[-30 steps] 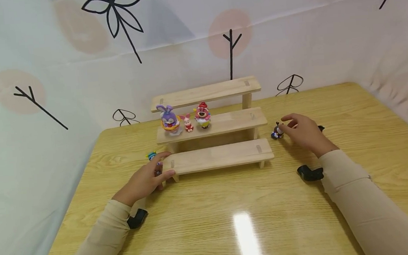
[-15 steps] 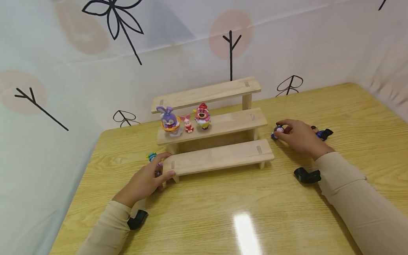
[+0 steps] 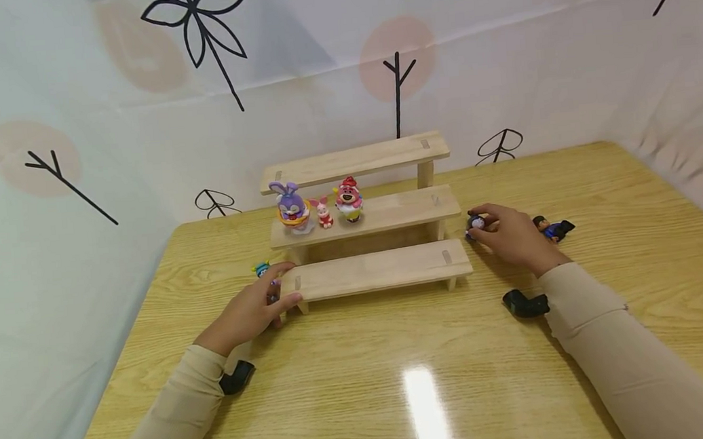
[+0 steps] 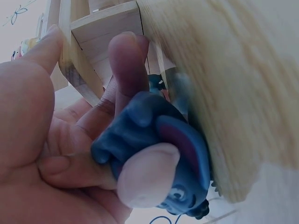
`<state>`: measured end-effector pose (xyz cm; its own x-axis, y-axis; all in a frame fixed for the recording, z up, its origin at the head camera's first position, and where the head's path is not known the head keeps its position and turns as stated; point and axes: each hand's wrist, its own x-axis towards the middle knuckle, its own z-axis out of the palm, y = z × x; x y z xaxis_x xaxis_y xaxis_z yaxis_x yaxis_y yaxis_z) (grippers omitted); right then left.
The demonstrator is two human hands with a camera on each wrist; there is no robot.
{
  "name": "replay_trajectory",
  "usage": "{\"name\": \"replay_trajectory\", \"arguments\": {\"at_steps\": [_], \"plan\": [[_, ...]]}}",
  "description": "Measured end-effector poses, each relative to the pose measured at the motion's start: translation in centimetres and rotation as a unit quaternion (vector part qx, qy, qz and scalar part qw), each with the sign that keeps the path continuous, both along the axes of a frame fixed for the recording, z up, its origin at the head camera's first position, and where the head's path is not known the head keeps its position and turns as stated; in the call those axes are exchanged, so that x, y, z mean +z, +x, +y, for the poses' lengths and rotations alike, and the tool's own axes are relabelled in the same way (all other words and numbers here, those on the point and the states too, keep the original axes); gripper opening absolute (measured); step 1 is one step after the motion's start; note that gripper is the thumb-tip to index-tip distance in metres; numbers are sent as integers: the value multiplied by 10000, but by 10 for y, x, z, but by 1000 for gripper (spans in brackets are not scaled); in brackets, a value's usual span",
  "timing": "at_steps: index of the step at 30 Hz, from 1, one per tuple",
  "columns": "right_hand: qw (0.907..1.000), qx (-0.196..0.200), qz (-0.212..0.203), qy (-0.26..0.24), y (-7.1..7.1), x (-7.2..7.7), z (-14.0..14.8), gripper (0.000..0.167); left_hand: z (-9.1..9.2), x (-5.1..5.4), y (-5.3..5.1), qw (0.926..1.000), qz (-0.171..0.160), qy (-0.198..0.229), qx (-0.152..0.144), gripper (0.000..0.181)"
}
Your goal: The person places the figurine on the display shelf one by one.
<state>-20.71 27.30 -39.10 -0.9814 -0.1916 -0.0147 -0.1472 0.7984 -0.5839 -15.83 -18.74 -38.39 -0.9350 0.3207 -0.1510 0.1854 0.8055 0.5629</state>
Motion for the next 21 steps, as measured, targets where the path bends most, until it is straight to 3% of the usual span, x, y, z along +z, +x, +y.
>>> {"name": "replay_trajectory", "arguments": {"at_steps": [10,16,21], "plan": [[9993,66,360,-9,3,0,-12,44,0,1,0,10000,21,-70,46,65],[9962,-260,776,-309,7,5,-14,42,1,2,2,10000,-57,-1,74,63],[9870,-582,1366,-617,11,11,-17,40,1,2,3,9999,-69,0,83,63]]}}
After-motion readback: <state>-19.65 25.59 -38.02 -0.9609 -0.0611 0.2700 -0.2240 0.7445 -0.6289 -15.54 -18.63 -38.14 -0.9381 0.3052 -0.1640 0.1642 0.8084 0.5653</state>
